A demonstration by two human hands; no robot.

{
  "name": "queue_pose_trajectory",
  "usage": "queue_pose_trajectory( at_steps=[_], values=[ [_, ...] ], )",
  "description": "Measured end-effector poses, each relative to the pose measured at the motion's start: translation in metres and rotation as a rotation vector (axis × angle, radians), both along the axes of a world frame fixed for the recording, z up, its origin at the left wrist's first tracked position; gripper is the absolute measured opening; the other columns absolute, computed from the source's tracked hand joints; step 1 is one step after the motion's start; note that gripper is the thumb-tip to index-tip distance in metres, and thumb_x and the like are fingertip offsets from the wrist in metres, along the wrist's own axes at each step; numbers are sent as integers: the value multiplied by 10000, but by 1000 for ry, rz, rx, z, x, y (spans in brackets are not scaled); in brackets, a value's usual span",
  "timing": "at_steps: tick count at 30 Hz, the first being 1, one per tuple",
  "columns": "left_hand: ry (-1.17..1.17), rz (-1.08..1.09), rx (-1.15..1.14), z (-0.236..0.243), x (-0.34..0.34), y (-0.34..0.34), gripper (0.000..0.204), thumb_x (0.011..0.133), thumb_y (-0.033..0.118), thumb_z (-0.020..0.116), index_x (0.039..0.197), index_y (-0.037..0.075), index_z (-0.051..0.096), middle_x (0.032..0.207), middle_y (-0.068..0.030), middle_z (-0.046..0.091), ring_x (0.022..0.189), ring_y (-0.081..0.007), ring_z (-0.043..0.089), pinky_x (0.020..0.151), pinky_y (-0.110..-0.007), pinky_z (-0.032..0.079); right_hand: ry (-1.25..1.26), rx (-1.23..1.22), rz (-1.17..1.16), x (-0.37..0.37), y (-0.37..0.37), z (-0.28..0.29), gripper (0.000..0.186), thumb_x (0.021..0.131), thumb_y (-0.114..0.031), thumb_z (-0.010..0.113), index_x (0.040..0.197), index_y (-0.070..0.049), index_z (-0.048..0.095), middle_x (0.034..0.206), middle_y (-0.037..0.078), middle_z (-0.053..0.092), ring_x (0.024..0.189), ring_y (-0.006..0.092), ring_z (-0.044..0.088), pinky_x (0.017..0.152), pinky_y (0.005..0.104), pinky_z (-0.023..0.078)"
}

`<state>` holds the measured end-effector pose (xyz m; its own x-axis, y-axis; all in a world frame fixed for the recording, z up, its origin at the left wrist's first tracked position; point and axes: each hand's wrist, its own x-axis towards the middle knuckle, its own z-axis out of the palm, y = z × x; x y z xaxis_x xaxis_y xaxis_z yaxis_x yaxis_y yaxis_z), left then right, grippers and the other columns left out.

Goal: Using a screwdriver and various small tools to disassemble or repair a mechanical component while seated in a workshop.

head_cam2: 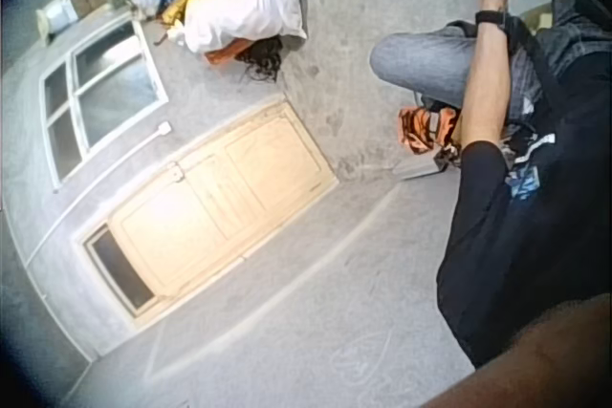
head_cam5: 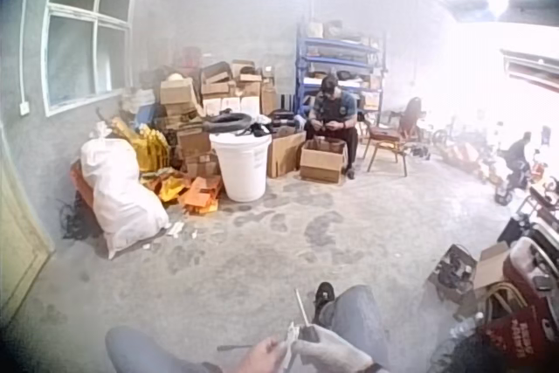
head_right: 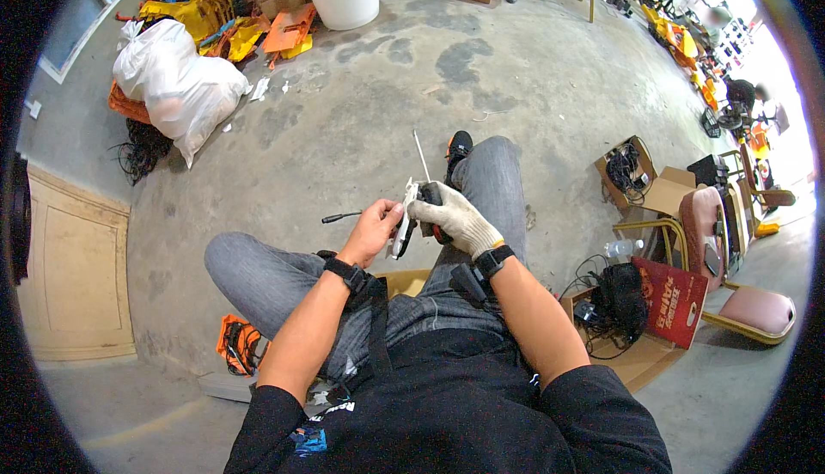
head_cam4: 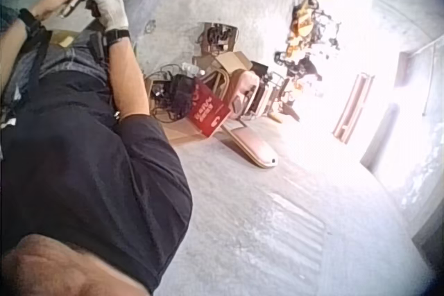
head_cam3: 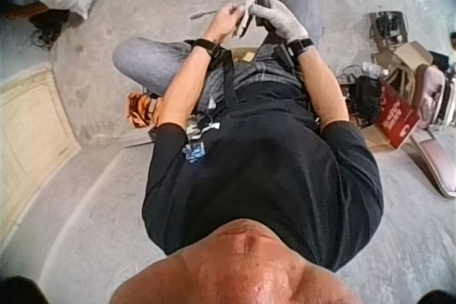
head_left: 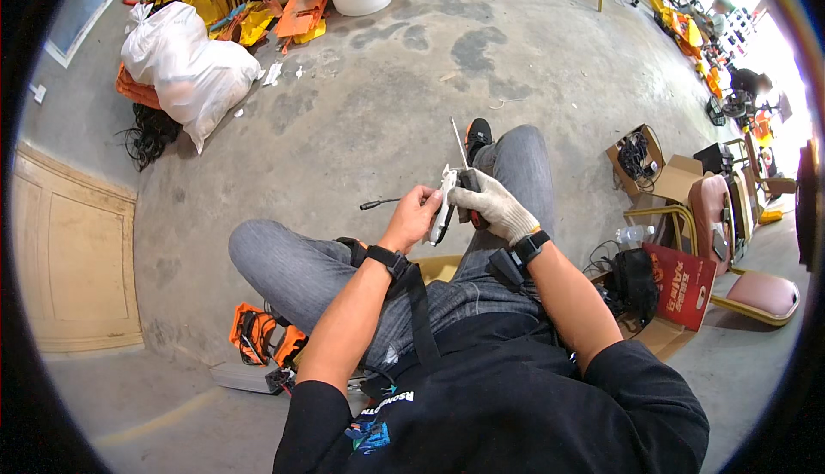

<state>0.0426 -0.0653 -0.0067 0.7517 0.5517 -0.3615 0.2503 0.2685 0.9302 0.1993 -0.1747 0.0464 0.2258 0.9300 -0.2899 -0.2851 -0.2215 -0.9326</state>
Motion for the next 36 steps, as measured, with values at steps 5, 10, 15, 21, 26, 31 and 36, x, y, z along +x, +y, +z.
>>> queue_pose_trajectory(
  at_steps=[5,10,15,21,26,31,36],
  values=[
    [-75,81,-317,11,-1,3,354,1022,391,546,1098,57,635,865,4,645,712,-79,581,647,-253,479,75,19,-16,2,-3,6,404,887,-224,711,1197,-6,571,889,18,607,698,90,551,617,265,487],
    [-148,19,-439,13,-6,10,392,1006,452,556,1113,85,643,890,11,658,748,-94,609,666,-257,488,159,15,-21,2,-3,7,408,898,-218,696,1237,-34,565,917,10,622,726,88,558,640,270,488],
    [-242,-29,-454,12,-4,8,383,1042,355,497,1239,43,599,1083,-38,681,952,-129,662,814,-290,544,240,57,-13,2,-3,9,398,932,-249,653,1269,-58,560,924,-1,639,734,83,572,650,265,488],
    [-365,-75,-565,11,-4,15,379,1046,302,469,1273,21,585,1115,-77,695,917,-147,680,792,-300,561,248,41,-39,5,-2,9,370,935,-256,649,1235,-53,575,922,-2,637,740,84,580,654,267,495],
    [-361,-77,-625,28,-4,11,476,1065,388,393,1266,-2,578,1091,-132,695,884,-200,686,790,-352,571,358,36,-195,4,-2,3,322,946,-246,623,1194,-44,585,976,33,641,766,119,605,680,292,527],
    [-320,-51,-614,26,-7,15,589,1060,476,336,1305,-24,529,1172,-235,652,1025,-324,684,895,-428,572,328,7,-172,7,-3,1,305,945,-244,614,1179,-51,582,958,31,635,772,124,606,689,296,527],
    [-319,-77,-616,23,-9,16,584,1042,520,365,1338,45,529,1206,-245,636,1055,-340,679,900,-443,576,240,1,-141,7,-3,4,276,928,-270,656,1101,-64,593,880,14,618,706,94,567,621,280,500]
  ],
)
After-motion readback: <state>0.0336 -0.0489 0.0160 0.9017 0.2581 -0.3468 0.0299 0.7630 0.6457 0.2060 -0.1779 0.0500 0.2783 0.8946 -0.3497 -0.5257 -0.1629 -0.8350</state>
